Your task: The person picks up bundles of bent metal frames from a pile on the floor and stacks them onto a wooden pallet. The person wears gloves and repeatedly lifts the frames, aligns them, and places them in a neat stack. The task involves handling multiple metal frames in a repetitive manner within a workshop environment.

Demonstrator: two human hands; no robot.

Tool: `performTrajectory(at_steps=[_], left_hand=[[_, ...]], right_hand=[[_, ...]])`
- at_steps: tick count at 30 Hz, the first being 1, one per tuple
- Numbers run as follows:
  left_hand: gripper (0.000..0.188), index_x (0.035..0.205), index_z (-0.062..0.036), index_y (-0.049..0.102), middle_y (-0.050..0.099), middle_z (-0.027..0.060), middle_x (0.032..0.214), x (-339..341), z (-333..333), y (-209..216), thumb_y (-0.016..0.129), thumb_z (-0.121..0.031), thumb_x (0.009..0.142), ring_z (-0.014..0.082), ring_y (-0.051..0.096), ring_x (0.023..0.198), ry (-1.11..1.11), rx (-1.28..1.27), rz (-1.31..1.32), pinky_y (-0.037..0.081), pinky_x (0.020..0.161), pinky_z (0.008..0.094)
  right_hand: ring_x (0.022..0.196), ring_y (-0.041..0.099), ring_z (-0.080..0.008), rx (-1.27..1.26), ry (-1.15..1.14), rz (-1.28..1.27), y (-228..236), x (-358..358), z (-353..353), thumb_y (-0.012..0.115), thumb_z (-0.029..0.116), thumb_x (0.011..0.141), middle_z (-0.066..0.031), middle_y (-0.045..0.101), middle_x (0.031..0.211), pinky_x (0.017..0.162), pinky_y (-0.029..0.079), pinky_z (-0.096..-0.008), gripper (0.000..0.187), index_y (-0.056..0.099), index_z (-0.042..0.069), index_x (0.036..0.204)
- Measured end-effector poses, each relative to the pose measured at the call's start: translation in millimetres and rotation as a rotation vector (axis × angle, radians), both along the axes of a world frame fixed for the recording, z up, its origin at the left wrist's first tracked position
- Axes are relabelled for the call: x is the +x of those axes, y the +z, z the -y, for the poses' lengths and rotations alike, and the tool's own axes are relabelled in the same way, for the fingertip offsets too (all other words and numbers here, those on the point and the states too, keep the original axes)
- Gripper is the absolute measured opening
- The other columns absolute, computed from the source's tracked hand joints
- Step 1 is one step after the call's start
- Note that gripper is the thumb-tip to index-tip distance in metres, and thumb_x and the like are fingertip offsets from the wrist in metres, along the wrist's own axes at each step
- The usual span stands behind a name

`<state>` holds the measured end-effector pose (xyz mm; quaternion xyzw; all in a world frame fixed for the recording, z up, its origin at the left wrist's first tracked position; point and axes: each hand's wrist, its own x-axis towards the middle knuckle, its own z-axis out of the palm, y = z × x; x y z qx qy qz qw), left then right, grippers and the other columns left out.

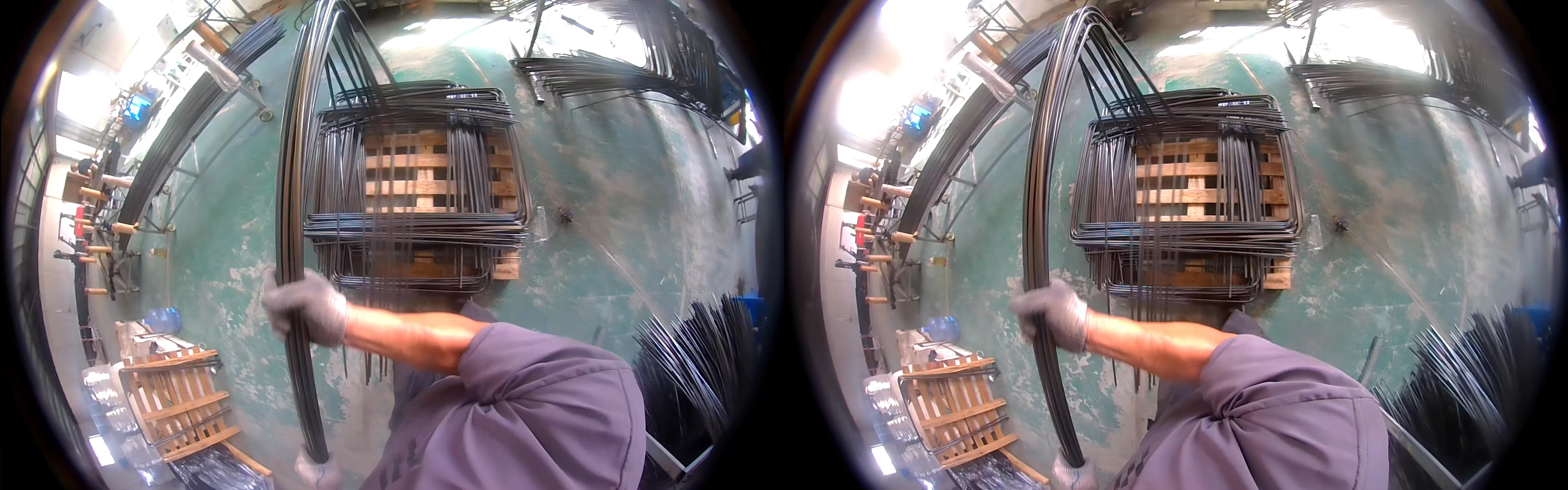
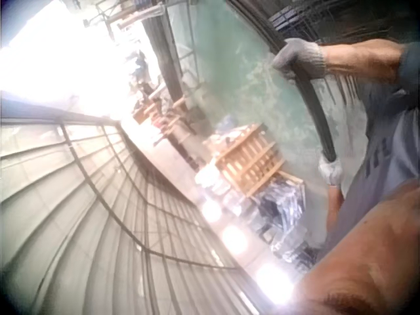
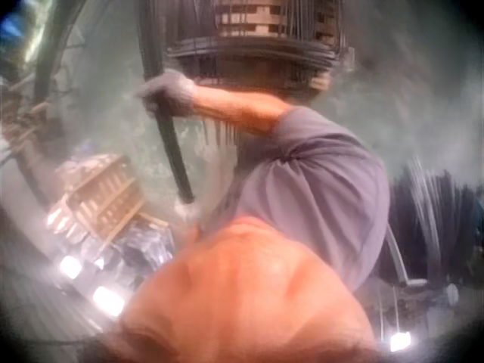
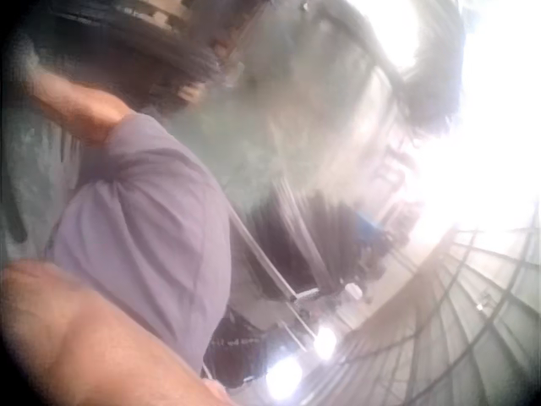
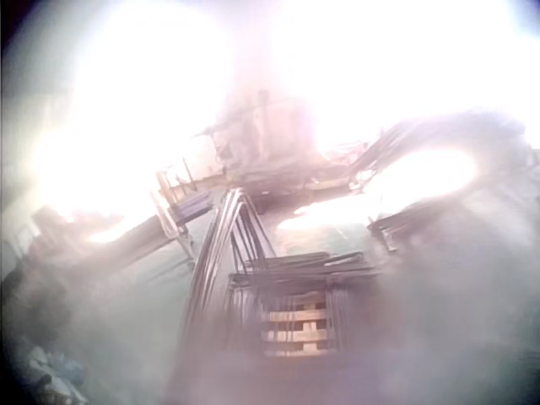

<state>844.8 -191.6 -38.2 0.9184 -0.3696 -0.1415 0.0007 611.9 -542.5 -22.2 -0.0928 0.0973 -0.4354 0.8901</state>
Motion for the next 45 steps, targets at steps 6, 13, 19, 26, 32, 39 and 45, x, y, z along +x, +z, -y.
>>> performTrajectory(at_steps=[6,13,19,26,32,39,45], left_hand=[[0.034,0.104,-0.0036,0.077,0.075,0.0128,0.082,-30.6,-74.8,16.0,0.079,-0.002,0.07,0.0221,0.076,0.077,-0.085,-0.105,-0.293,0.06,0.076,0.0399],[0.035,0.104,-0.0036,0.077,0.075,0.0135,0.081,-80.9,-126.9,-39.7,0.079,0.0,0.069,0.0233,0.077,0.076,-0.331,-0.121,-0.64,0.06,0.075,0.0403],[0.018,0.089,-0.0043,0.079,0.072,0.0043,0.077,-123.3,-188.2,-151.3,0.077,0.0,0.072,0.0157,0.069,0.071,-0.7,-0.331,-0.642,0.055,0.066,0.0387],[0.062,0.134,-0.0023,0.073,0.076,0.004,0.101,-218.0,-240.5,-196.5,0.094,0.001,0.076,0.0163,0.073,0.089,-0.402,0.262,-0.576,0.057,0.075,0.0325],[0.049,0.125,-0.001,0.074,0.072,0.0013,0.091,-342.6,-407.1,-168.2,0.081,0.005,0.077,0.012,0.067,0.078,-0.881,0.087,-1.419,0.053,0.069,0.0282],[0.016,0.09,-0.0024,0.069,0.066,0.0071,0.07,-454.8,-503.1,-144.4,0.076,-0.008,0.077,0.0183,0.063,0.063,-1.373,0.051,-1.099,0.054,0.063,0.0399],[0.018,0.096,-0.0017,0.072,0.074,0.0121,0.077,-488.4,-595.9,-120.7,0.078,-0.01,0.081,0.0231,0.074,0.072,-1.581,0.499,-1.116,0.058,0.07,0.0417]], right_hand=[[0.063,0.065,-0.021,0.021,-0.137,-0.128,24.2,-54.6,-150.5,0.078,0.005,0.095,-0.008,0.062,0.071,0.064,0.057,-0.0399,0.018,0.061,0.004,0.089],[0.065,0.065,-0.0176,0.108,-0.656,-0.386,10.0,-167.9,-266.0,0.077,0.015,0.102,-0.0058,0.066,0.08,0.062,0.058,-0.0347,0.017,0.065,0.004,0.107],[0.058,0.062,-0.0155,0.144,-0.945,-0.521,21.3,-258.5,-417.3,0.077,0.017,0.103,-0.0036,0.062,0.07,0.054,0.052,-0.0341,0.016,0.065,0.008,0.1],[0.054,0.06,-0.0153,0.11,-1.137,-0.597,41.6,-363.3,-581.4,0.079,0.015,0.102,-0.0041,0.063,0.071,0.051,0.051,-0.0343,0.015,0.066,0.008,0.1],[0.051,0.06,-0.0153,0.161,-1.287,-0.638,47.5,-468.7,-756.9,0.079,0.014,0.1,-0.0035,0.062,0.069,0.046,0.049,-0.0325,0.015,0.067,0.005,0.097],[0.055,0.061,-0.0163,0.18,-1.532,-0.697,79.8,-539.6,-933.7,0.078,0.014,0.1,-0.0048,0.063,0.071,0.051,0.053,-0.0346,0.015,0.067,0.004,0.099],[0.064,0.063,-0.0174,0.145,-1.645,-0.836,97.3,-508.1,-1087.7,0.072,0.012,0.1,-0.0046,0.064,0.074,0.062,0.055,-0.0356,0.011,0.068,0.006,0.108]])
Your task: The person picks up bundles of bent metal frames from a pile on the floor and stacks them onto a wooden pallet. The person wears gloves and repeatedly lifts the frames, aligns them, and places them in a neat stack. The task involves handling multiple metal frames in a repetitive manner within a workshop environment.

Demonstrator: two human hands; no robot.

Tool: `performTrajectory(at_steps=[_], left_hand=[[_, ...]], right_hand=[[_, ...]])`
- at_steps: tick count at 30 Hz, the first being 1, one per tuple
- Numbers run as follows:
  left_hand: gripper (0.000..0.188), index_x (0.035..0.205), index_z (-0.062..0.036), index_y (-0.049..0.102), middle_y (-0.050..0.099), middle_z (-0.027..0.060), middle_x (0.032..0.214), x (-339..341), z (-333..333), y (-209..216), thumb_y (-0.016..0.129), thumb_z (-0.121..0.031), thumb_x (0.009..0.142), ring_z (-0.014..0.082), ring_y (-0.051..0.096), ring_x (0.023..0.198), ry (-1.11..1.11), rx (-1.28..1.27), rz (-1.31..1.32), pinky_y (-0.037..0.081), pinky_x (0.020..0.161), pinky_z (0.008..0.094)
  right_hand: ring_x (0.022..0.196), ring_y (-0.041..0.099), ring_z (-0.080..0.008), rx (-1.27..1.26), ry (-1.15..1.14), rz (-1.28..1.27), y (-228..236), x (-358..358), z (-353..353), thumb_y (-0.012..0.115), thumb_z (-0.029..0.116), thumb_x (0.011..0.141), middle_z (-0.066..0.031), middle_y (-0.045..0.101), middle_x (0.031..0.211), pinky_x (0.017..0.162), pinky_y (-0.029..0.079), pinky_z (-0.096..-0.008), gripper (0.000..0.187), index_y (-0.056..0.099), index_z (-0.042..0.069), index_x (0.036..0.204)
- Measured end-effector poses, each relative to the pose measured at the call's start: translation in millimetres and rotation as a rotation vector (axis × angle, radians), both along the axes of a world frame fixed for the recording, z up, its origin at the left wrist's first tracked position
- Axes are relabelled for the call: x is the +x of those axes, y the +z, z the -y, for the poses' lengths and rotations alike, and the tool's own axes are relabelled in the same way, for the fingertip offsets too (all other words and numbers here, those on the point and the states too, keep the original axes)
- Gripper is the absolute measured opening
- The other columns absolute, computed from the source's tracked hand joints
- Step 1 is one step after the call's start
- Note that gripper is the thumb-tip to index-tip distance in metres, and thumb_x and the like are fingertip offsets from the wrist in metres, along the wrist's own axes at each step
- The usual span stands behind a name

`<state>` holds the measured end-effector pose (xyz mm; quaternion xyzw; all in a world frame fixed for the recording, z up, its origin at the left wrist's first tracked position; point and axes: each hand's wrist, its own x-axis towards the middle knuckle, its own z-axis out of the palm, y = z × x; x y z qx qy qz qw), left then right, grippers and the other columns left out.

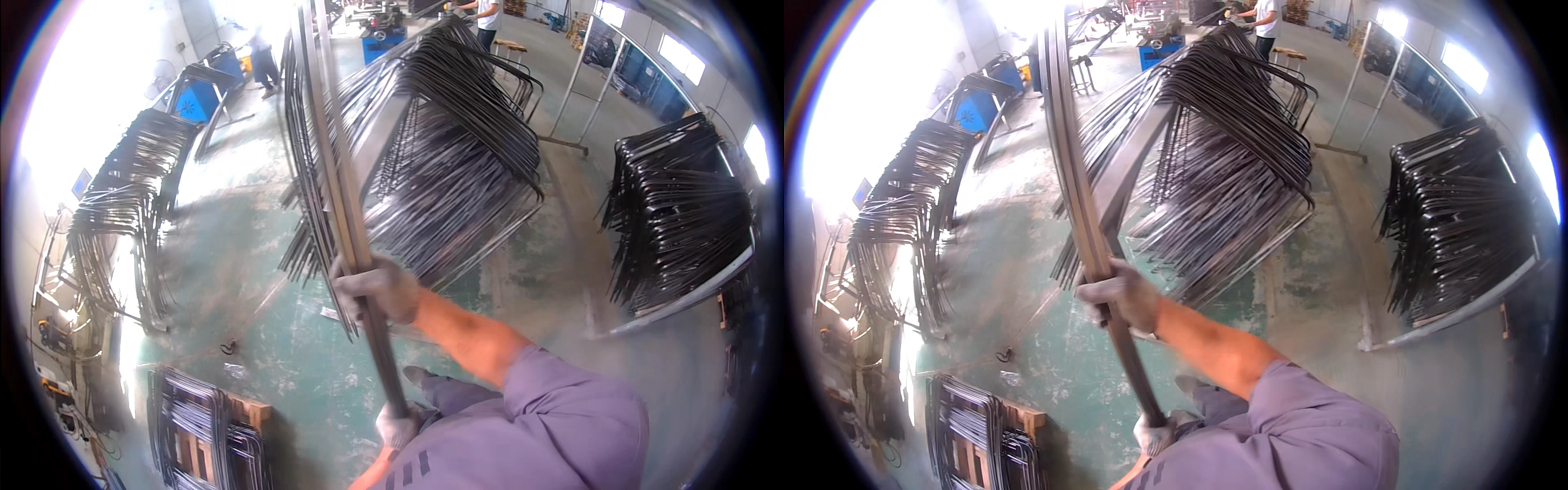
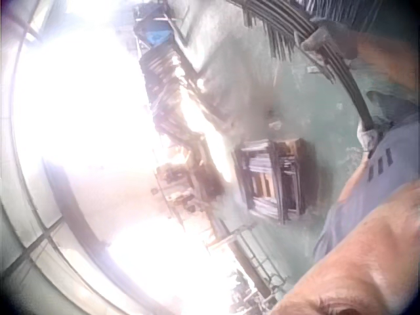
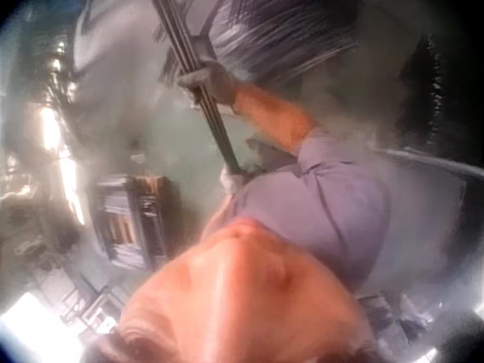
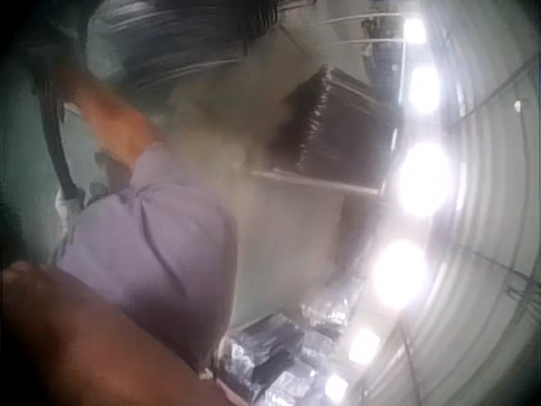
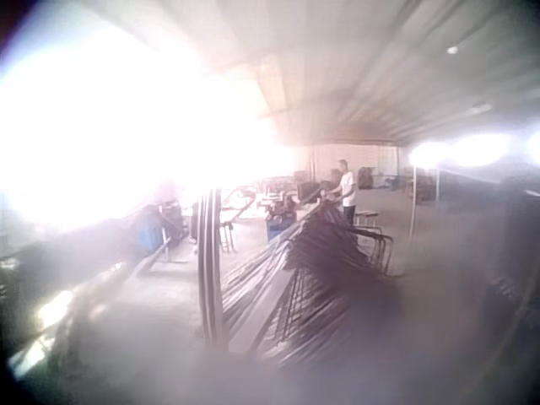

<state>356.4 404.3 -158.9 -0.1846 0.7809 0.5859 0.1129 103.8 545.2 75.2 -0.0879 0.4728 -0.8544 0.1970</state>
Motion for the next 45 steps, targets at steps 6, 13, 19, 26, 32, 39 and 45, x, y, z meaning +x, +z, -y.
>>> performTrajectory(at_steps=[6,13,19,26,32,39,45], left_hand=[[0.021,0.1,-0.0056,0.077,0.079,0.0158,0.087,9.0,-73.9,-85.3,0.081,-0.019,0.084,0.0319,0.078,0.084,-0.426,-0.137,-0.033,0.06,0.078,0.0429],[0.035,0.119,-0.0194,0.082,0.082,0.0143,0.12,14.7,-110.3,-143.2,0.083,-0.022,0.083,0.0374,0.076,0.119,-0.789,-0.563,0.182,0.06,0.101,0.05],[0.021,0.104,-0.0143,0.083,0.08,0.0213,0.107,-165.8,-113.7,-73.3,0.065,-0.025,0.101,0.045,0.076,0.103,-0.212,-0.578,-0.255,0.06,0.093,0.0554],[0.013,0.109,-0.0023,0.076,0.077,0.0124,0.096,-244.4,-140.0,153.4,0.077,0.0,0.096,0.0219,0.076,0.089,0.015,-0.334,-0.787,0.061,0.085,0.0344],[0.018,0.109,-0.0031,0.077,0.078,0.011,0.098,-224.4,-149.9,147.7,0.084,-0.008,0.093,0.023,0.076,0.091,0.195,-0.423,-0.68,0.06,0.088,0.0351],[0.041,0.131,0.0068,0.071,0.077,0.0127,0.118,-313.0,-153.9,181.5,0.074,-0.001,0.091,0.0234,0.074,0.107,0.124,0.191,-0.436,0.06,0.098,0.0354],[0.035,0.126,0.0051,0.074,0.08,0.0162,0.115,-345.5,-154.4,229.2,0.073,-0.01,0.094,0.0232,0.078,0.105,0.032,0.029,-0.396,0.062,0.093,0.0364]], right_hand=[[0.073,0.071,-0.0244,0.018,-0.144,0.022,-61.1,63.9,-141.6,0.073,0.004,0.093,-0.0112,0.07,0.079,0.075,0.061,-0.0423,0.017,0.068,0.0,0.108],[0.068,0.072,-0.0264,0.094,-0.574,0.286,-199.0,109.6,-259.7,0.077,0.002,0.087,-0.0125,0.071,0.077,0.065,0.059,-0.0435,0.014,0.069,0.002,0.099],[0.082,0.076,-0.03,0.419,-1.111,0.708,-402.8,61.0,-331.3,0.088,0.01,0.081,-0.0149,0.079,0.096,0.077,0.062,-0.0451,0.034,0.075,0.003,0.112],[0.132,0.072,-0.0354,1.23,-0.469,0.868,-474.0,38.5,-397.8,0.09,0.031,0.084,-0.0205,0.075,0.142,0.109,0.057,-0.0426,0.06,0.076,0.006,0.137],[0.127,0.068,-0.0432,0.915,-0.626,-1.015,-153.5,34.4,-244.9,0.087,0.022,0.085,-0.0166,0.073,0.126,0.106,0.054,-0.0559,0.059,0.067,0.01,0.139],[0.108,0.073,-0.0423,1.14,-0.429,-1.153,-77.8,-42.5,-198.2,0.072,0.042,0.099,-0.0197,0.073,0.116,0.094,0.059,-0.0521,0.053,0.065,0.006,0.137],[0.088,0.076,-0.0427,1.532,-0.392,-0.912,-57.9,-99.1,-189.8,0.061,0.065,0.104,-0.0201,0.074,0.092,0.08,0.06,-0.0543,0.063,0.064,0.008,0.13]])
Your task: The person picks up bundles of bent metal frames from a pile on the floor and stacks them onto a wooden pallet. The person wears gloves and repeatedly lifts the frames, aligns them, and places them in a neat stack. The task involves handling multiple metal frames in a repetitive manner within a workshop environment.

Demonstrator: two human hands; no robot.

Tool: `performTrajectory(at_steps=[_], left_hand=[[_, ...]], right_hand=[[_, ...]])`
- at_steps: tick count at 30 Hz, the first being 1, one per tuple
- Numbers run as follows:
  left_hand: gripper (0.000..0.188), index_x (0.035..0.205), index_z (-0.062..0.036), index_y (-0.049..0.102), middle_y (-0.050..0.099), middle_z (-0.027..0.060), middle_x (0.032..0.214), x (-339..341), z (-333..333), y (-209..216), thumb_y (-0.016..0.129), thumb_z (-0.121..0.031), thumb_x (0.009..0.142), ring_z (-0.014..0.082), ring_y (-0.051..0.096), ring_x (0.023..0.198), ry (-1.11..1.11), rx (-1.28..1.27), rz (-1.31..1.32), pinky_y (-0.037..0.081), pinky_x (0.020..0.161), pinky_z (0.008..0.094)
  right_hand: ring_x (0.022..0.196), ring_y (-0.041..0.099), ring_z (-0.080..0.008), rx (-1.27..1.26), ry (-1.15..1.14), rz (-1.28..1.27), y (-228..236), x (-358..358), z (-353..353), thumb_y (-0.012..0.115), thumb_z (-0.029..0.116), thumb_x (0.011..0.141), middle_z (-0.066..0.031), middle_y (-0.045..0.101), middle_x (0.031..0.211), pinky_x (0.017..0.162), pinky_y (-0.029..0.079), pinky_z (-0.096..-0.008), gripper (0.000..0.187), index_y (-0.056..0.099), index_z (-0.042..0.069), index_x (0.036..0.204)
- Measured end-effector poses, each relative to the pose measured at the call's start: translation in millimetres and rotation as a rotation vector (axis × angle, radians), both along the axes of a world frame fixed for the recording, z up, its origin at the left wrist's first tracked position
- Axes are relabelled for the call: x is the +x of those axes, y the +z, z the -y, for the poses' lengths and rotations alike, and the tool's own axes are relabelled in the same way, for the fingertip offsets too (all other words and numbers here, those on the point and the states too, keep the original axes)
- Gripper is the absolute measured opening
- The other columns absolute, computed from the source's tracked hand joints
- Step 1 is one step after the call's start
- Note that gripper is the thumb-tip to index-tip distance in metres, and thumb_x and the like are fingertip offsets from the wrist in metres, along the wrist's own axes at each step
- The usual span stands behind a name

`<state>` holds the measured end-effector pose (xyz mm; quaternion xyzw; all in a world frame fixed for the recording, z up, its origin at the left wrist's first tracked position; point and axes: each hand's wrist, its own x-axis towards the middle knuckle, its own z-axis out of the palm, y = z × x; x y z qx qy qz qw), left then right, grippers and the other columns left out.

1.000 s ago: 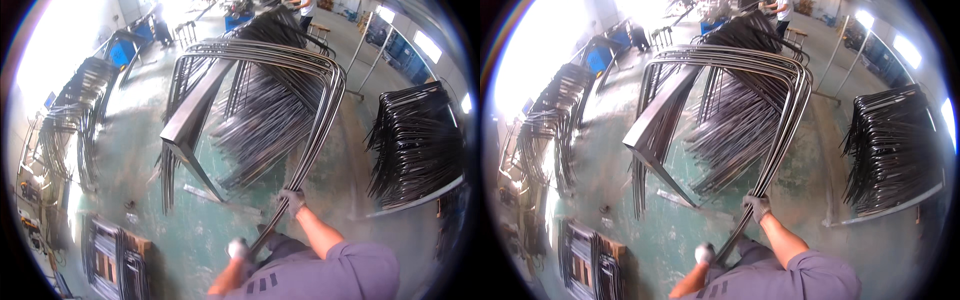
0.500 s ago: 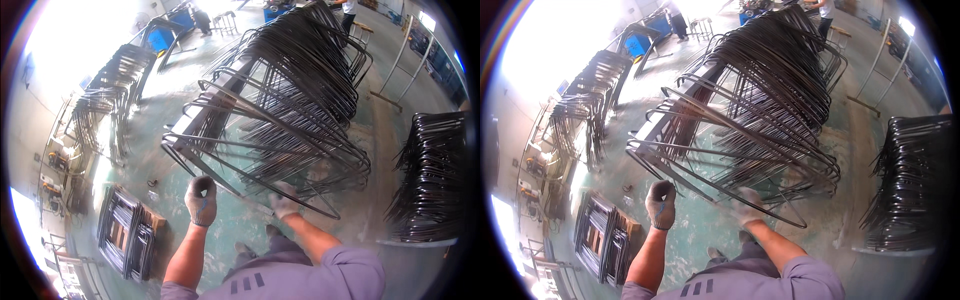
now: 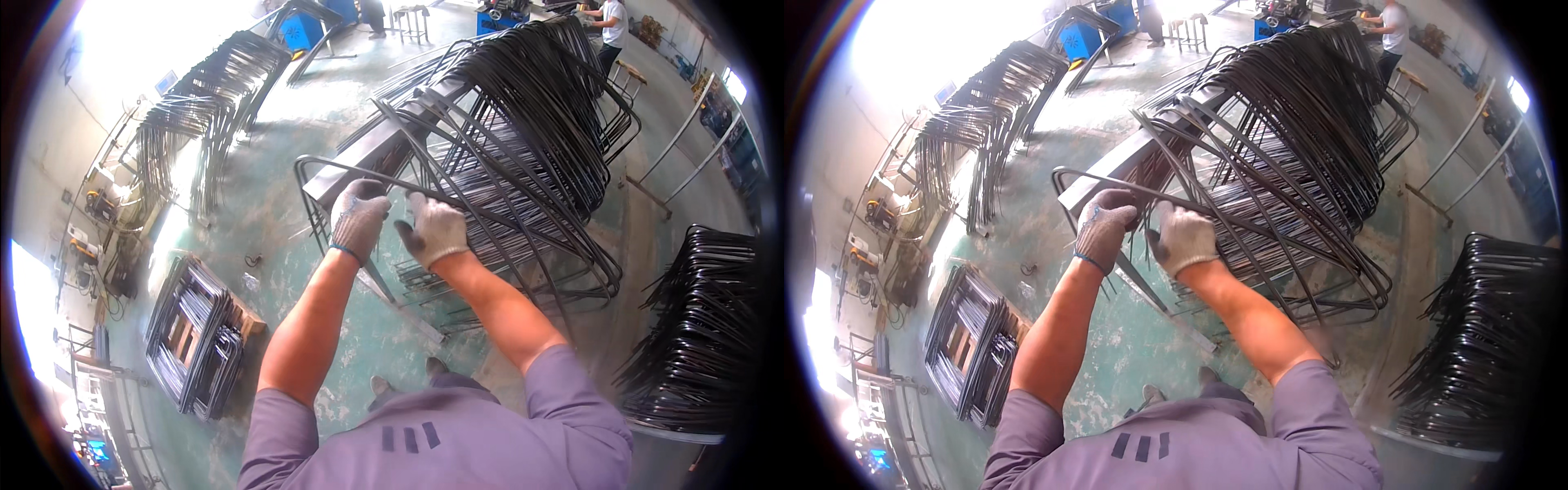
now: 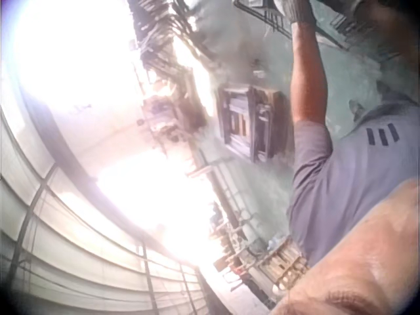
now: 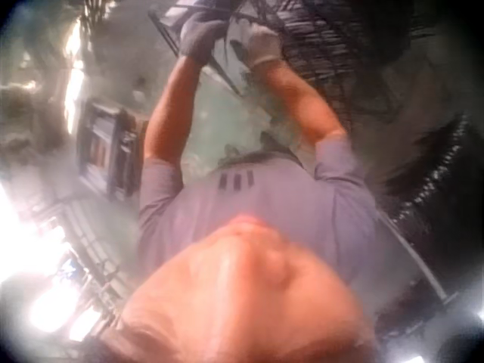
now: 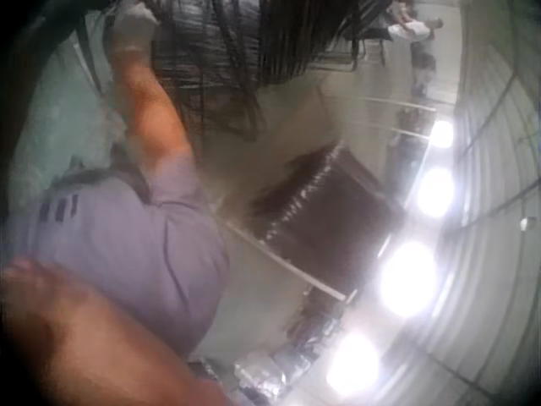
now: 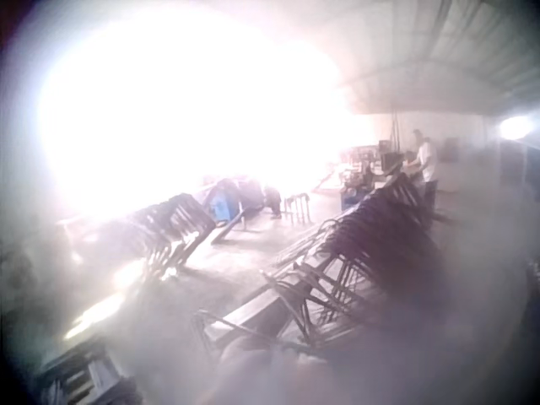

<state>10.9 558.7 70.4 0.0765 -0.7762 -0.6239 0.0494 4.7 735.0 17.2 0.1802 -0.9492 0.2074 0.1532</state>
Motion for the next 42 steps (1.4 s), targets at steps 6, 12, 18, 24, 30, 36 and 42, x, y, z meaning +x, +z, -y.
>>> performTrajectory(at_steps=[6,12,18,24,30,36,42], left_hand=[[0.033,0.125,-0.0038,0.075,0.079,0.0169,0.116,23.4,1.4,47.9,0.074,-0.016,0.094,0.033,0.077,0.11,0.107,-0.576,-0.387,0.059,0.098,0.0415],[0.031,0.121,-0.0052,0.072,0.073,0.0186,0.123,6.4,103.2,25.7,0.076,-0.023,0.095,0.0404,0.067,0.12,0.159,-0.91,-0.37,0.055,0.102,0.0489],[0.04,0.121,-0.0045,0.069,0.073,0.0203,0.112,-26.0,82.0,7.9,0.083,-0.029,0.092,0.0434,0.069,0.108,0.013,-0.841,-0.411,0.055,0.095,0.0514],[0.037,0.117,-0.007,0.07,0.073,0.0154,0.107,-29.7,78.6,-0.3,0.086,-0.024,0.09,0.0386,0.07,0.103,0.116,-0.721,-0.433,0.056,0.092,0.0473],[0.054,0.132,0.0008,0.068,0.071,0.0107,0.121,-25.5,98.4,-5.9,0.089,-0.009,0.083,0.0223,0.067,0.113,0.032,-0.416,-0.316,0.053,0.106,0.0378],[0.018,0.109,-0.0056,0.082,0.078,0.0091,0.103,-38.7,74.2,-35.0,0.086,-0.017,0.096,0.0206,0.073,0.096,0.263,-0.127,-0.456,0.061,0.08,0.0383],[0.051,0.122,0.0034,0.065,0.066,0.0176,0.118,-38.7,97.6,-57.3,0.084,-0.028,0.087,0.0314,0.063,0.111,0.15,-0.359,-0.627,0.049,0.102,0.0447]], right_hand=[[0.111,0.079,-0.0374,-0.233,-0.531,0.201,48.4,-127.4,-57.5,0.077,0.052,0.098,-0.0169,0.082,0.122,0.097,0.062,-0.0503,0.052,0.072,0.013,0.132],[0.139,0.065,-0.0365,-0.178,-0.417,-0.033,66.0,-111.0,-39.2,0.08,0.035,0.094,-0.0204,0.071,0.145,0.122,0.048,-0.0489,0.057,0.066,0.01,0.143],[0.162,0.037,-0.0397,0.157,-0.407,-0.353,51.7,-165.7,-28.8,0.069,0.019,0.095,-0.0211,0.044,0.17,0.137,0.025,-0.052,0.072,0.045,0.002,0.16],[0.165,0.035,-0.0353,0.26,-0.434,-0.318,39.7,-281.1,-73.8,0.053,0.009,0.104,-0.0193,0.041,0.175,0.139,0.025,-0.0503,0.061,0.041,0.003,0.164],[0.161,0.043,-0.0345,0.291,-0.522,-0.369,20.6,-392.8,-144.3,0.047,0.013,0.108,-0.0173,0.048,0.172,0.136,0.031,-0.0517,0.054,0.049,0.005,0.161],[0.143,0.058,-0.0375,0.197,-0.49,-0.561,18.2,-433.5,-195.3,0.065,0.017,0.094,-0.0202,0.063,0.155,0.12,0.046,-0.0522,0.061,0.056,-0.001,0.151],[0.126,0.069,-0.0403,0.134,-0.452,-0.619,3.4,-477.7,-220.0,0.065,0.009,0.089,-0.0199,0.07,0.142,0.108,0.056,-0.0479,0.054,0.06,0.0,0.142]])
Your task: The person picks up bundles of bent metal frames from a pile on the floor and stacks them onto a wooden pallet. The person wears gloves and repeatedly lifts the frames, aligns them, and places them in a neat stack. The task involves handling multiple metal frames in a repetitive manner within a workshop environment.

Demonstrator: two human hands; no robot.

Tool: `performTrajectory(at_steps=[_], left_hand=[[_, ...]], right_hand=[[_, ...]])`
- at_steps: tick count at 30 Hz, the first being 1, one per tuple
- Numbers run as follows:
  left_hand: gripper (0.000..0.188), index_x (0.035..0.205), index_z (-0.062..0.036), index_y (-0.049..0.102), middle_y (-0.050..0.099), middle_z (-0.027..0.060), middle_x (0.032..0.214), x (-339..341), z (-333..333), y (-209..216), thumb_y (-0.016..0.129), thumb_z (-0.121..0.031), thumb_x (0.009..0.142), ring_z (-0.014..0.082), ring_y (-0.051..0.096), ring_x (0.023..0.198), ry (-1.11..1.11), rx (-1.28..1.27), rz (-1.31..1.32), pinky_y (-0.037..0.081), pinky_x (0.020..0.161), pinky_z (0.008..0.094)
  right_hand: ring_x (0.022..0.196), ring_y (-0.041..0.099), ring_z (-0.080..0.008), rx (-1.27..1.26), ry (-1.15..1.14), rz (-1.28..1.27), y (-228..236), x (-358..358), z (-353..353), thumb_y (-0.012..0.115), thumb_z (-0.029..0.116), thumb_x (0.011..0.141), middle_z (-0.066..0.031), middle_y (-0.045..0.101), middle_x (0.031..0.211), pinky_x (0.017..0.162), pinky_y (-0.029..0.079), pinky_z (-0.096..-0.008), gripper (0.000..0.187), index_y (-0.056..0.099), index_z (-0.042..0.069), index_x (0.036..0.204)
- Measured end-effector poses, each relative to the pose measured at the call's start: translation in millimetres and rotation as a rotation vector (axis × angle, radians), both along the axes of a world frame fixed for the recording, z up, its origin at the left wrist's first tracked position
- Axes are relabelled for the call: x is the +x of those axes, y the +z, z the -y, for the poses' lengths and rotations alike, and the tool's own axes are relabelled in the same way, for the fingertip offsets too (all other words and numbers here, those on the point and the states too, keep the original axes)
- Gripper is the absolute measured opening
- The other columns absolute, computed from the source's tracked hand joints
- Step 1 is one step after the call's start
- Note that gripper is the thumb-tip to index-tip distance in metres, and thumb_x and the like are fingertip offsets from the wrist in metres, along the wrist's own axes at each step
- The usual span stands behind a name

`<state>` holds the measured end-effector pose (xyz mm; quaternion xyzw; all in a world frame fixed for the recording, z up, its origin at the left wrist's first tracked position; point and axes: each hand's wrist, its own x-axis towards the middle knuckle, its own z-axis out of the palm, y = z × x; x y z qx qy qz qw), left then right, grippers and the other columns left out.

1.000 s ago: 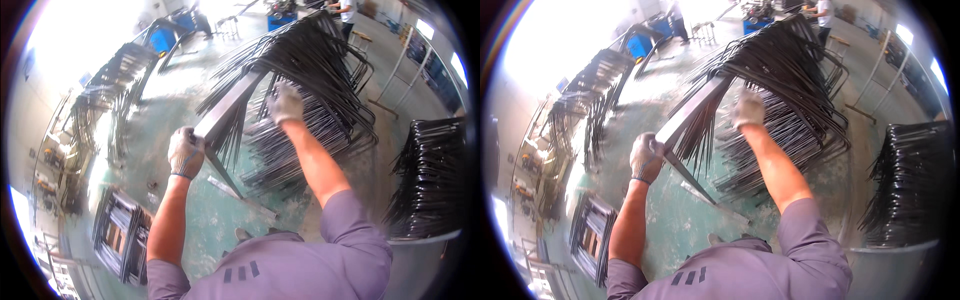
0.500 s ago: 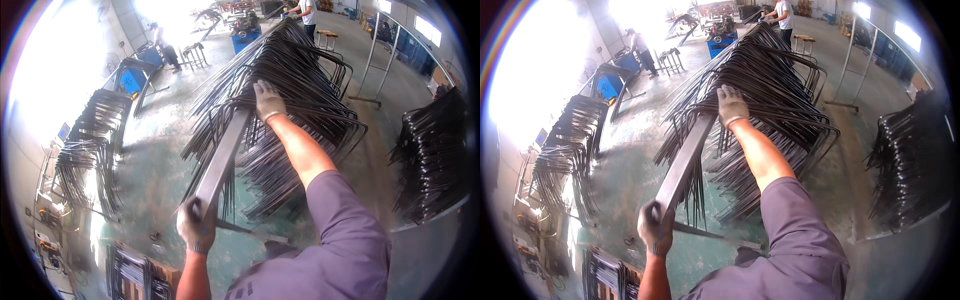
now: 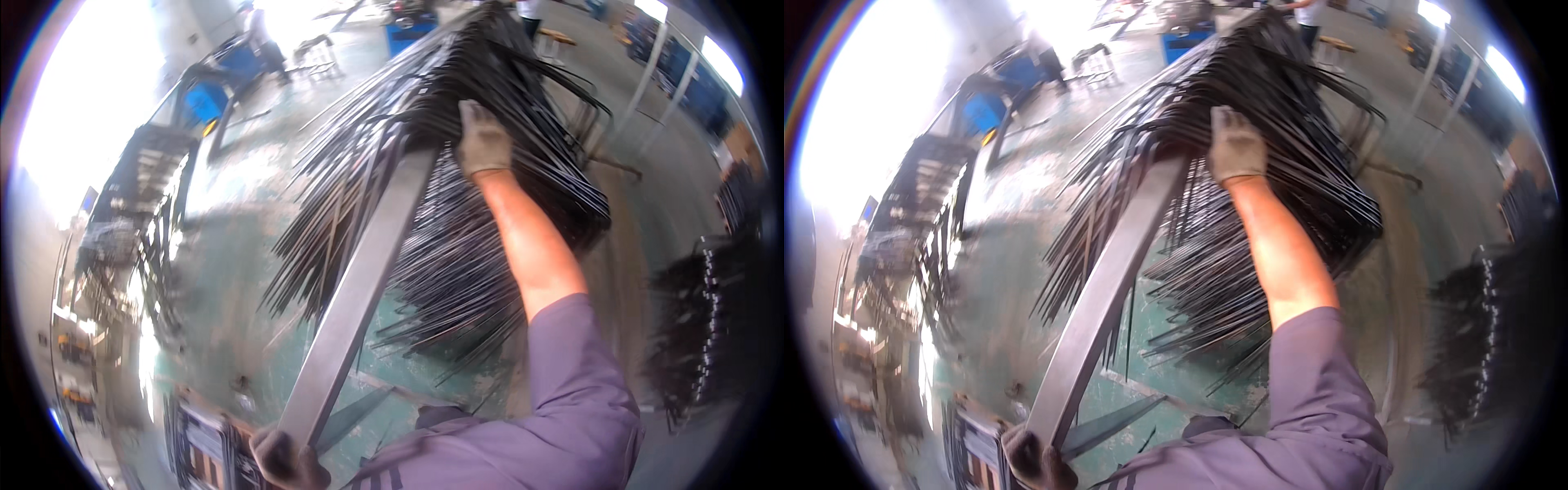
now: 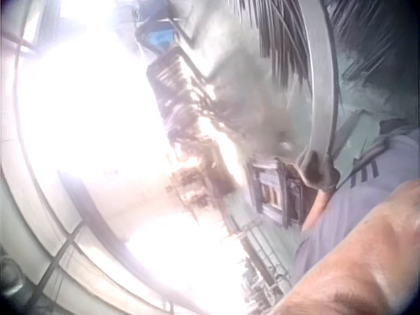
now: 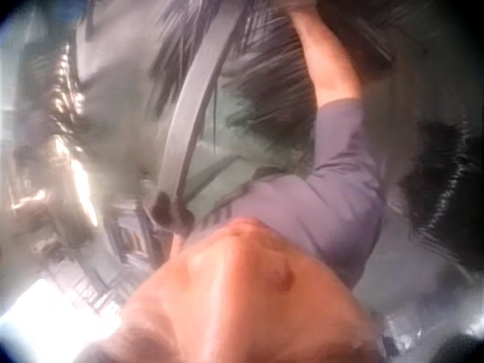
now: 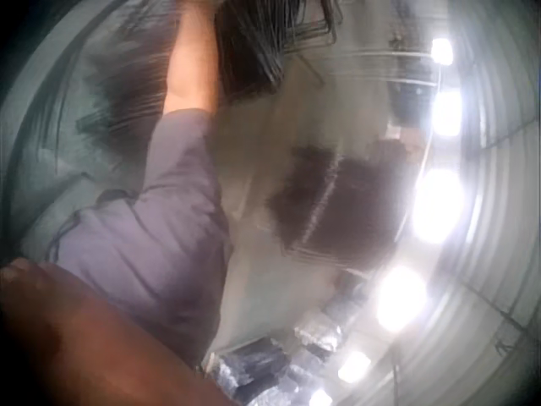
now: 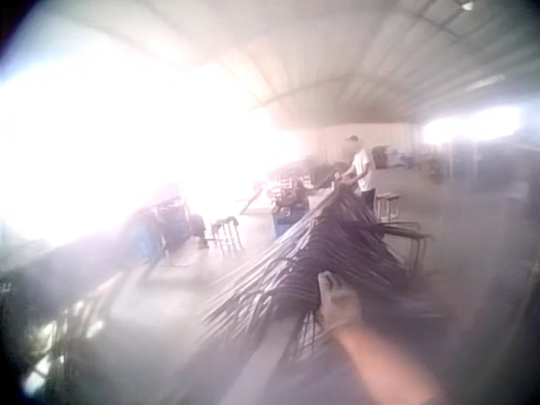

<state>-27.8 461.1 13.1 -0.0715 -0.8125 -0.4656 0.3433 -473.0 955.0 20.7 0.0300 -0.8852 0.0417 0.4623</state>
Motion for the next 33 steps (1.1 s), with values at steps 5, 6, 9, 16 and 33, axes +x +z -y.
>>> performTrajectory(at_steps=[5,6,9,16,33], left_hand=[[0.051,0.119,0.004,0.066,0.066,0.021,0.115,1.5,-17.1,25.5,0.086,-0.031,0.088,0.0326,0.065,0.107,0.061,0.021,0.112,0.052,0.098,0.0441],[0.05,0.119,0.0038,0.066,0.066,0.0206,0.114,5.2,-19.5,26.2,0.088,-0.028,0.087,0.0322,0.065,0.108,0.058,0.067,0.115,0.053,0.098,0.0433],[0.049,0.122,0.0024,0.067,0.068,0.0201,0.116,16.7,-11.3,31.1,0.092,-0.015,0.084,0.0318,0.068,0.109,0.04,0.096,0.212,0.057,0.099,0.0421],[0.058,0.143,-0.0094,0.069,0.072,0.0188,0.14,95.7,36.7,38.5,0.089,-0.02,0.09,0.0388,0.07,0.128,0.102,-0.078,0.413,0.058,0.108,0.0451],[0.051,0.126,-0.0099,0.079,0.081,0.0209,0.123,657.9,237.4,-215.6,0.076,-0.048,0.093,0.0386,0.076,0.119,0.957,0.722,1.114,0.059,0.102,0.0478]], right_hand=[[0.114,0.072,-0.0414,-0.028,-0.049,-0.004,2.3,13.0,1.7,0.063,0.005,0.089,-0.0203,0.072,0.134,0.1,0.059,-0.0495,0.05,0.06,0.001,0.14],[0.12,0.071,-0.0415,-0.044,-0.066,0.07,4.6,20.0,9.1,0.064,0.005,0.089,-0.0209,0.071,0.139,0.105,0.057,-0.0495,0.054,0.06,0.002,0.143],[0.118,0.073,-0.0401,0.026,-0.086,0.086,6.2,29.6,25.0,0.054,0.002,0.1,-0.0215,0.074,0.13,0.102,0.059,-0.0481,0.038,0.061,0.002,0.138],[0.143,0.062,-0.0426,0.139,-0.475,0.504,-35.1,81.0,8.2,0.068,0.035,0.104,-0.0258,0.056,0.163,0.118,0.052,-0.0511,0.069,0.051,0.006,0.164],[0.088,0.067,-0.0316,-0.256,0.311,1.98,-384.7,658.6,489.4,0.073,0.015,0.097,-0.0145,0.068,0.1,0.072,0.05,-0.0468,0.029,0.068,0.001,0.121]])
